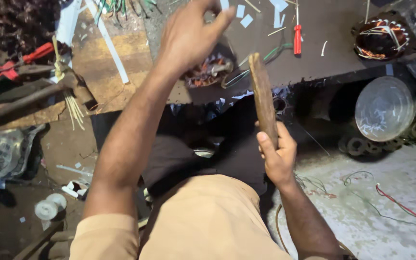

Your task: The person is repairing a cylindrical electrical component, likely a motor stator, by using a wooden stick to tap and adjust the copper windings. They also use a red-handled screwdriver to manipulate the wires and a white insulating strip within the component.

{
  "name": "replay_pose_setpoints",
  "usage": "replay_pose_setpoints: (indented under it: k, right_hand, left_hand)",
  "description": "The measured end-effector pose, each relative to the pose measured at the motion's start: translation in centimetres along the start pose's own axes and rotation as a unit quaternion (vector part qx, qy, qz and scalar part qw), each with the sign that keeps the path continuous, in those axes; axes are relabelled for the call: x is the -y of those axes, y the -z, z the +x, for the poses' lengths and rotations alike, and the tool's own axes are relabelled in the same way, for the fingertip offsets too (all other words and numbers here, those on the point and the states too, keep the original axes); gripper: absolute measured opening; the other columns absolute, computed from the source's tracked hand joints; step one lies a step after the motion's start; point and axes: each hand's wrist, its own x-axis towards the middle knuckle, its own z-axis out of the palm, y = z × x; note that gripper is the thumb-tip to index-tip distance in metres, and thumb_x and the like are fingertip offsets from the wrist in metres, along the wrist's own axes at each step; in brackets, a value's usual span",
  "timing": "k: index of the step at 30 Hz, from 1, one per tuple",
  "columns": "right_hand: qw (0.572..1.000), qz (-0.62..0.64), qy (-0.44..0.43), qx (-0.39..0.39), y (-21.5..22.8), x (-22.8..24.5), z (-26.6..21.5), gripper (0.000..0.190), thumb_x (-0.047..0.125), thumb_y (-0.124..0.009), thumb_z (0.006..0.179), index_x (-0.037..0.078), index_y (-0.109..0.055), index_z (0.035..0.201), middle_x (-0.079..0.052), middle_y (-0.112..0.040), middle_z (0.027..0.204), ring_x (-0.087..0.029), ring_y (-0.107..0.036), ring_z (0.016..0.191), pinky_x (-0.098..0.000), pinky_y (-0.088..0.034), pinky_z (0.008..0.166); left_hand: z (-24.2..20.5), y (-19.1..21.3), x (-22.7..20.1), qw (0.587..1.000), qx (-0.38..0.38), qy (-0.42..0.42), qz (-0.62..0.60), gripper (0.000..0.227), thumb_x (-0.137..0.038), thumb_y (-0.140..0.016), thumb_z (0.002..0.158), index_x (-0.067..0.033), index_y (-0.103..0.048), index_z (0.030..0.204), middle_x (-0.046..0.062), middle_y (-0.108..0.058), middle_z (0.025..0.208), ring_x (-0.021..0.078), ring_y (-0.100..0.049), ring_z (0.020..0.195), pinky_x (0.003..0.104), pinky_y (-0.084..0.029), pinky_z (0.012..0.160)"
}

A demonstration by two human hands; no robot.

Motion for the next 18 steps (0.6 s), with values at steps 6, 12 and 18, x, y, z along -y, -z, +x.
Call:
replay_pose_setpoints:
  k: [6,12,18]
  right_hand:
    - [0.968,0.086,0.212,-0.103,2.3,-0.7,-5.4,0.015,0.018,-0.062,0.103,0.013,-0.055,0.116,0.005,-0.056,0.083,-0.008,-0.049,0.066,-0.0197,-0.043,0.064]
    - [0.954,-0.268,0.105,0.084,-3.1,-4.5,1.3,0.024,0.022,-0.069,0.102,0.004,-0.060,0.115,0.007,-0.055,0.071,-0.005,-0.051,0.065,-0.0291,-0.041,0.055]
    - [0.874,0.244,0.407,-0.107,-4.9,-0.2,-0.9,0.040,0.043,-0.062,0.100,0.013,-0.055,0.126,0.002,-0.064,0.077,-0.010,-0.049,0.059,-0.0257,-0.042,0.057]
  left_hand:
    - [2.6,-1.1,0.5,0.999,-0.015,0.042,0.029,0.061,-0.064,-0.057,0.095,-0.0071,-0.073,0.110,0.019,-0.075,0.098,0.0366,-0.073,0.094,0.050,-0.055,0.080]
    - [2.5,-1.4,0.8,0.999,-0.016,0.046,0.021,0.058,-0.061,-0.055,0.094,-0.0070,-0.075,0.105,0.021,-0.076,0.092,0.0395,-0.073,0.090,0.051,-0.056,0.079]
    - [2.3,-1.3,1.5,0.998,-0.042,0.035,-0.025,0.056,-0.055,-0.055,0.093,-0.0038,-0.075,0.102,0.021,-0.076,0.087,0.0390,-0.075,0.085,0.051,-0.056,0.074]
